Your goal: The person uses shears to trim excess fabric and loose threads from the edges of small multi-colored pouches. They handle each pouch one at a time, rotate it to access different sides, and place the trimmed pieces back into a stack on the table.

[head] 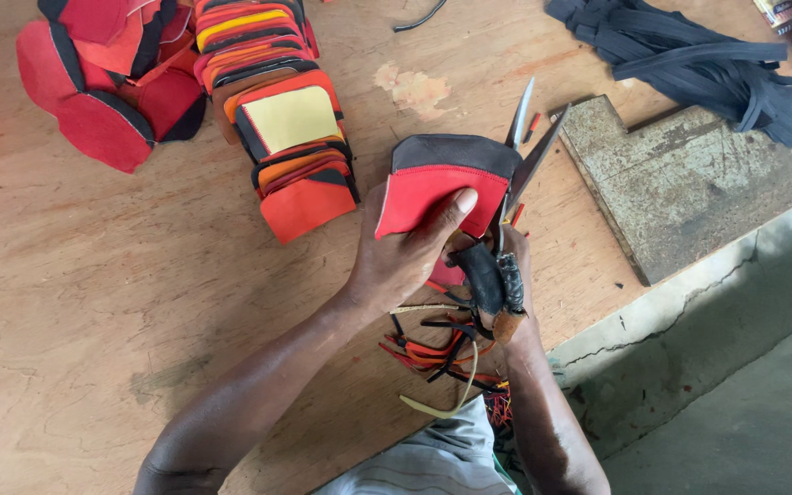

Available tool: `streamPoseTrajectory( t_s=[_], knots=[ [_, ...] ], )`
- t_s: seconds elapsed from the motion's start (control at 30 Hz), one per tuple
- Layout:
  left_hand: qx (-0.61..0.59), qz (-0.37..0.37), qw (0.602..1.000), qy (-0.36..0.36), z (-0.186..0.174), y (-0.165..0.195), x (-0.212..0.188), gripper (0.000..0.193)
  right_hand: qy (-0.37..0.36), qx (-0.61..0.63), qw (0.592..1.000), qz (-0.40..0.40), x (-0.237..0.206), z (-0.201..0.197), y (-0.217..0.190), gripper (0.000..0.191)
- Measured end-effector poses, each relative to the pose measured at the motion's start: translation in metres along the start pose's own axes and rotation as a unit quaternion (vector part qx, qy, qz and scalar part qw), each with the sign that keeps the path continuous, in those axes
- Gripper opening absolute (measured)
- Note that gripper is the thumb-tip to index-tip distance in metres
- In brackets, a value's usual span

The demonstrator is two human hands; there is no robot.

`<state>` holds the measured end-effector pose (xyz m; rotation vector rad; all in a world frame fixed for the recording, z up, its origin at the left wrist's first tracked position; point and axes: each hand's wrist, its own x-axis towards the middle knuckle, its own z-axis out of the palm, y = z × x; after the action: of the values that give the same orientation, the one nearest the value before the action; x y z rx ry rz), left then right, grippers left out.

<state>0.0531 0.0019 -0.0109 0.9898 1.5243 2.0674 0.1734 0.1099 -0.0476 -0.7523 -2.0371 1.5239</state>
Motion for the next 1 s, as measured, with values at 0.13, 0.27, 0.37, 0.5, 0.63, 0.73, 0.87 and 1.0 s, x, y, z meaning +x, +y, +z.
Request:
streamPoseTrajectory(
  t_s=[0.13, 0.27, 0.37, 0.5, 0.63, 0.73, 0.87, 1.0],
  knots=[
    [0.025, 0.033, 0.999, -0.007, -0.002, 0.002, 0.000, 0.022, -0.008, 0.000, 0.999, -0.046, 0.004, 0.002, 0.007, 0.024],
    [-0.002, 0.045, 0.999, 0.005, 0.001, 0.002, 0.000, 0.022, -0.003, 0.027, 0.999, -0.018, 0.004, 0.005, 0.011, 0.023],
    [-0.003, 0.021, 1.000, 0.004, 0.001, 0.002, -0.001, 0.022, 0.003, 0.016, 1.000, -0.020, 0.001, 0.006, 0.009, 0.023],
    [0.020, 0.051, 0.999, -0.002, -0.001, 0.002, -0.001, 0.020, -0.002, 0.025, 0.997, -0.074, -0.004, 0.006, 0.004, 0.024],
    [0.027, 0.043, 0.999, 0.001, -0.001, 0.001, 0.000, 0.019, -0.011, 0.026, 0.997, -0.069, -0.001, 0.005, 0.005, 0.027],
    [0.029, 0.024, 0.999, 0.004, -0.002, 0.001, 0.001, 0.017, -0.013, 0.038, 0.996, -0.075, -0.001, 0.006, 0.009, 0.030],
    [-0.052, 0.049, 0.997, -0.007, -0.003, 0.004, 0.007, 0.018, -0.007, 0.078, 0.996, -0.049, -0.003, 0.006, 0.012, 0.032],
    [-0.100, 0.032, 0.994, -0.011, -0.005, 0.006, 0.011, 0.019, 0.002, 0.085, 0.996, -0.020, -0.004, 0.006, 0.015, 0.033]
  ],
)
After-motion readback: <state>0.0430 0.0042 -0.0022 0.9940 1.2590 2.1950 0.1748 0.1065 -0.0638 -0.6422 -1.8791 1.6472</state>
